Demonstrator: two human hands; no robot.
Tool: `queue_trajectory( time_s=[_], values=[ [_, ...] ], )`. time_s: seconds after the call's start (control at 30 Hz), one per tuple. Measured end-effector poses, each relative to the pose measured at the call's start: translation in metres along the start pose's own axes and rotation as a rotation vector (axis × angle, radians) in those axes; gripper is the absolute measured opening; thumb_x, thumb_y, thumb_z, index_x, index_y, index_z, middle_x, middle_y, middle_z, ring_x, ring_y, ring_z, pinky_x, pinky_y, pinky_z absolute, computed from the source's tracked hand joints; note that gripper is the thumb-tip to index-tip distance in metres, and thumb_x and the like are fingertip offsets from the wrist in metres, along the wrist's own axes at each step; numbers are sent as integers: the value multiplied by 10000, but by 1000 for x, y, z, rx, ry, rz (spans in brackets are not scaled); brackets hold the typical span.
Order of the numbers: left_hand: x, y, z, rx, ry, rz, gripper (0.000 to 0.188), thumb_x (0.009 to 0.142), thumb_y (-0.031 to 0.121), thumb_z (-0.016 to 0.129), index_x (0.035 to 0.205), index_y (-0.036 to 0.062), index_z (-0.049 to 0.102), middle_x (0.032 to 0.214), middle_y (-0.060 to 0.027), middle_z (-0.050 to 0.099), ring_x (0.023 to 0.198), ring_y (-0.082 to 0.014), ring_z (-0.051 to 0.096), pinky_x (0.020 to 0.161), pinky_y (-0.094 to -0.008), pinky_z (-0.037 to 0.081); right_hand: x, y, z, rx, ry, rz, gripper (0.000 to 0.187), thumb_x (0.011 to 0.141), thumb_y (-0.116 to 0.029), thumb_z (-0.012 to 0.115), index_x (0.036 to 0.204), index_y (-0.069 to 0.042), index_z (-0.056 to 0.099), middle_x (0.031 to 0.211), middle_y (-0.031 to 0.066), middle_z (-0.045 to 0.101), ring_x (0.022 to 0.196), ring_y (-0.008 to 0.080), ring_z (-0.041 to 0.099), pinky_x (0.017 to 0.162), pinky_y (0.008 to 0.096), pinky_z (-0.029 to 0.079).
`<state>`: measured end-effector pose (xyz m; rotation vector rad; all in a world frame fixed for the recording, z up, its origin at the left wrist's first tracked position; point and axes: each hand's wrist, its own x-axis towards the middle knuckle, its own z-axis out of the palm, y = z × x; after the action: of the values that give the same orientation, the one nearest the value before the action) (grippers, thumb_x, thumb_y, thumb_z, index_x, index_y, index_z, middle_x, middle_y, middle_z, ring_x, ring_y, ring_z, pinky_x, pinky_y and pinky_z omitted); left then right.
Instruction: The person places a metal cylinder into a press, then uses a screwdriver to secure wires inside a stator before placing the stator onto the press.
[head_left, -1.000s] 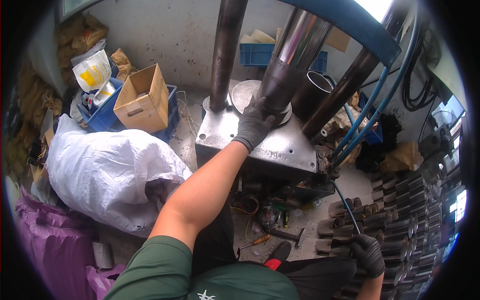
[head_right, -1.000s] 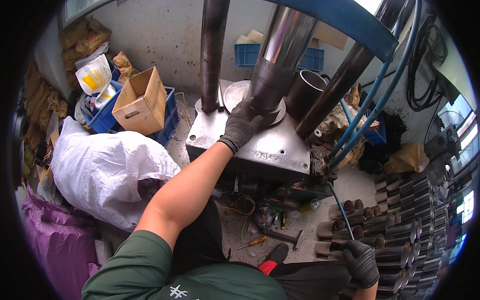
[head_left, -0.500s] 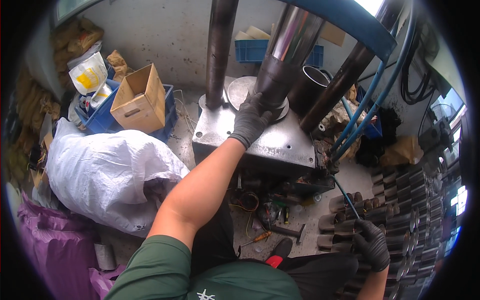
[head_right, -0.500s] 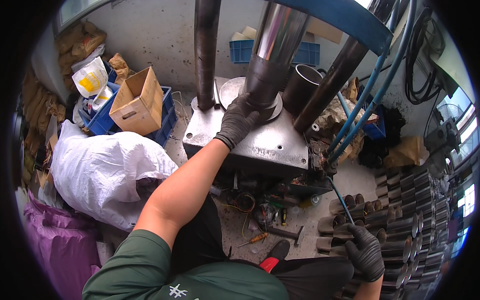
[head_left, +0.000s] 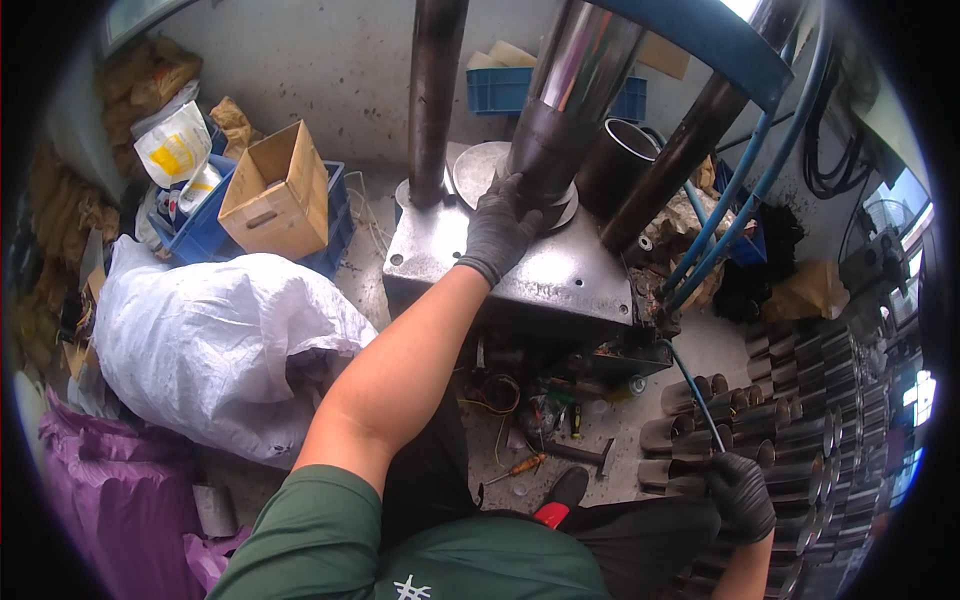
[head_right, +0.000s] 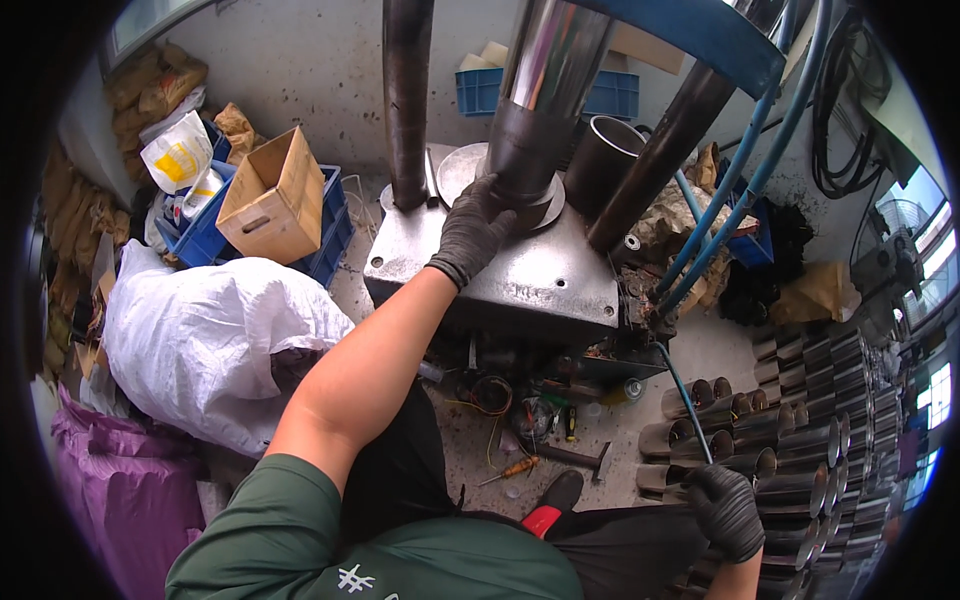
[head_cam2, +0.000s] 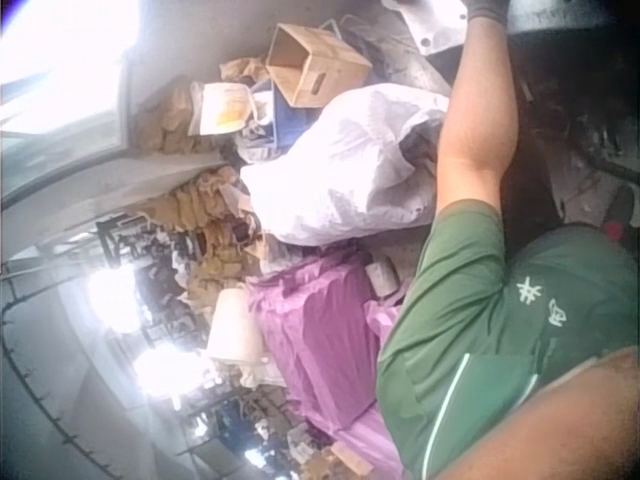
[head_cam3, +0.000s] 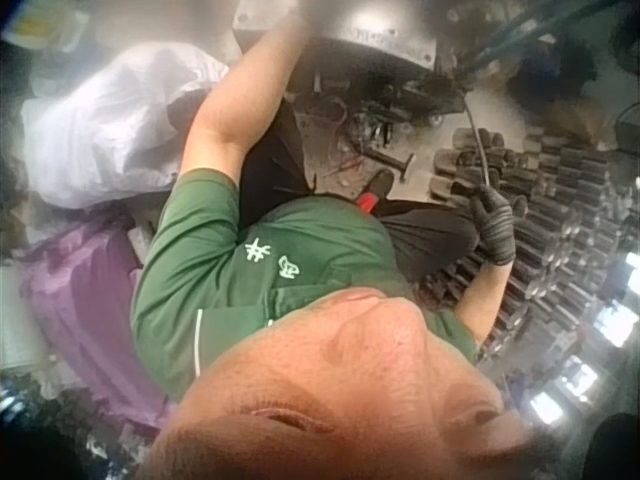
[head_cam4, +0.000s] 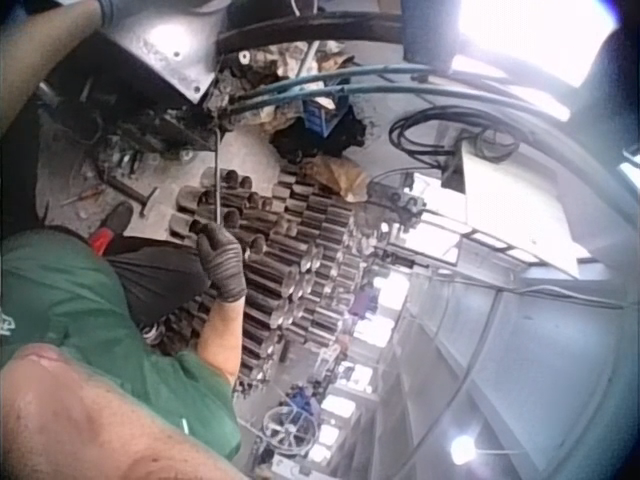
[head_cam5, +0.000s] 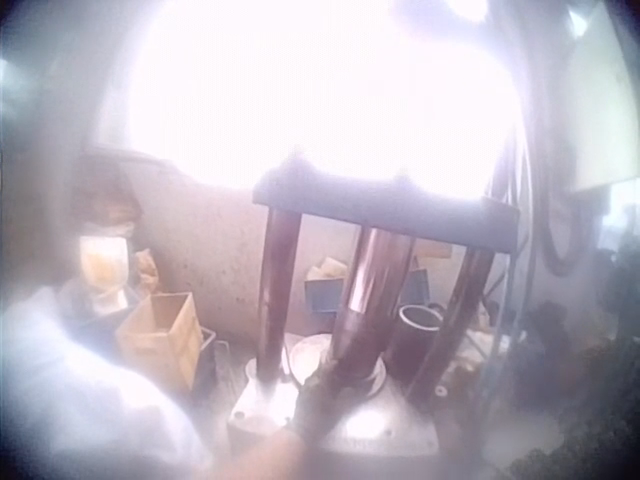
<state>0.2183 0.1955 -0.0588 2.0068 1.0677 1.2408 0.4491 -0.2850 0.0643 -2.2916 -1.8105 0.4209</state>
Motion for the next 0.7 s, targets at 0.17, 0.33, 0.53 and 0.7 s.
queue_trajectory(
  time_s=[0.17,0.33,0.53,0.7],
  values=[
    [1,-4,3,14,39,25,695,896,205,780,1504,32,491,1400,-232,605,1311,-389,588,1145,-454,461,-4,-22,13,-56,-46,-28,98,824,-103,675,847,-10,696,804,214,662,774,405,680,715,480,546],
    [0,1,0,4,7,4,688,896,199,780,1499,28,496,1390,-223,614,1308,-379,592,1142,-453,465,-10,-16,21,-12,-2,63,119,842,-110,685,850,8,686,801,220,655,774,420,670,704,486,531],
    [1,-4,2,4,17,13,687,896,198,779,1497,23,497,1393,-222,613,1306,-382,591,1140,-455,467,-7,-19,20,27,24,71,132,852,-116,699,852,16,688,802,222,657,784,431,669,710,486,528],
    [0,-2,1,8,14,18,687,898,204,777,1498,23,497,1403,-224,605,1308,-386,586,1144,-459,460,-9,-13,20,55,9,84,143,858,-122,707,900,12,736,847,217,699,828,418,697,748,472,549]
  ],
)
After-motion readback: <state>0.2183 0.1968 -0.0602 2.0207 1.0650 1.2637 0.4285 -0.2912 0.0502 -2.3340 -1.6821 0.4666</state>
